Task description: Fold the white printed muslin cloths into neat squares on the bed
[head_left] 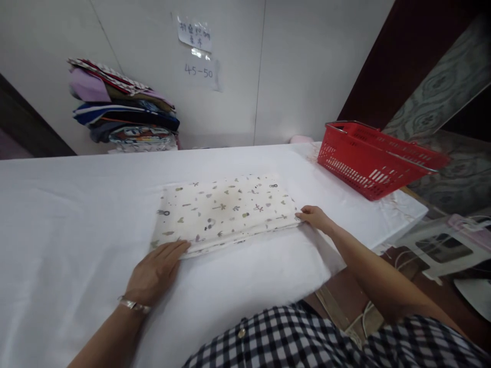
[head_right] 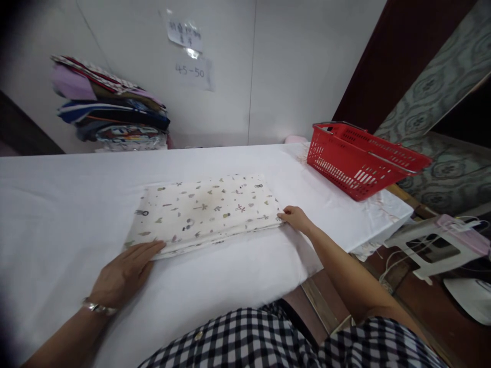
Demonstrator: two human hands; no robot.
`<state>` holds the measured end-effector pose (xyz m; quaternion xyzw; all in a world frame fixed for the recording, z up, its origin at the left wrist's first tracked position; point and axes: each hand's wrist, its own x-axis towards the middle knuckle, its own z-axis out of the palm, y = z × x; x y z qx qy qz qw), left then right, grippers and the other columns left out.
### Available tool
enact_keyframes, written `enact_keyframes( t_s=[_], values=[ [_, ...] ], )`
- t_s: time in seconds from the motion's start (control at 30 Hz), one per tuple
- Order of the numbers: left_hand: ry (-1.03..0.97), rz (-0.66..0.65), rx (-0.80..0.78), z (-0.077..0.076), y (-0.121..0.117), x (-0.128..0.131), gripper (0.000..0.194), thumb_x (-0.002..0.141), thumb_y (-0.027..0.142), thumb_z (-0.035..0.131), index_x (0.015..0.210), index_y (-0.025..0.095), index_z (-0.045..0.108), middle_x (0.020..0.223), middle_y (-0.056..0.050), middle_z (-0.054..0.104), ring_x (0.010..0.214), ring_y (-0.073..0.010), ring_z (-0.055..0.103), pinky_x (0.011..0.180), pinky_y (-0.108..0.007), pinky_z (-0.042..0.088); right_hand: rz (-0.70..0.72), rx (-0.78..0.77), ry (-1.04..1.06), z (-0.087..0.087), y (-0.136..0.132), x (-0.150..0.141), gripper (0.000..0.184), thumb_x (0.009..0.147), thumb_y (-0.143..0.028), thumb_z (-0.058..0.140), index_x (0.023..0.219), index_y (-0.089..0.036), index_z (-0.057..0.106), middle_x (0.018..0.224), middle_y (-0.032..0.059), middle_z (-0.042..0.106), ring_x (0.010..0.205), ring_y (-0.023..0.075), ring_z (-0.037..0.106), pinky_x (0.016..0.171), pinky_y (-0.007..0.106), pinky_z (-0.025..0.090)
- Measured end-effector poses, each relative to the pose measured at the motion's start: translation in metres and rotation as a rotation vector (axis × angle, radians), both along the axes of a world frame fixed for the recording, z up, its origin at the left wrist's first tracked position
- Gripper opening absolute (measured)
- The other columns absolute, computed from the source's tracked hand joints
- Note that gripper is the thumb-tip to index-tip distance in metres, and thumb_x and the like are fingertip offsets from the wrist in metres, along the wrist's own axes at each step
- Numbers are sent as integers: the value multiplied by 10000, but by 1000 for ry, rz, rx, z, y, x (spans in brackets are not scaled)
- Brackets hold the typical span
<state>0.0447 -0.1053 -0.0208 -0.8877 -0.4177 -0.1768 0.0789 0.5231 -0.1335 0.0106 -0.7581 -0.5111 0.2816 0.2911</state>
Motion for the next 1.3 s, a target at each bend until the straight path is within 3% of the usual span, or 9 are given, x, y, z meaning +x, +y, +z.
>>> enact_keyframes(
  t_s=[0.17,0.4,0.6,0.8,1.13,1.3],
  values=[
    [-9,-12,-9,2,0,1,381,813,176,373,1126,233,582,1118,-35,637,1026,-220,575,879,-375,479,-97,80,87,2,7,-2,328,620,-484,607,631,-170,511,482,-56,410,463,79,344,446,220,251],
    [7,-29,7,1,1,0,369,824,187,375,1134,220,573,1132,-42,628,1037,-227,565,887,-382,470,-101,7,91,-7,2,-1,305,638,-458,603,625,-172,498,435,-70,388,418,65,310,417,212,227],
    [-3,-38,10,3,0,1,371,823,179,377,1134,221,574,1117,-44,634,1025,-219,571,876,-366,478,-71,-112,112,-4,-1,1,324,692,-482,584,646,-168,517,450,-26,481,416,90,411,406,211,285],
    [12,-35,43,4,-1,1,372,822,171,366,1118,204,589,1098,-39,645,1010,-209,577,870,-350,481,-23,-175,134,-1,-1,-1,377,682,-466,634,549,-173,438,436,-31,463,406,75,404,397,197,290],
    [6,-74,85,4,0,0,356,827,180,378,1108,181,598,1082,-55,650,997,-210,581,882,-348,467,-125,-159,304,12,4,-7,275,717,-358,647,671,-168,454,522,-37,474,459,77,487,387,167,322],
    [10,-74,104,2,0,-1,366,821,173,384,1129,193,582,1094,-48,645,1005,-211,577,881,-347,464,-93,-209,431,17,2,-10,230,763,-361,620,790,-161,509,604,-7,559,470,69,507,395,161,350]
  ],
)
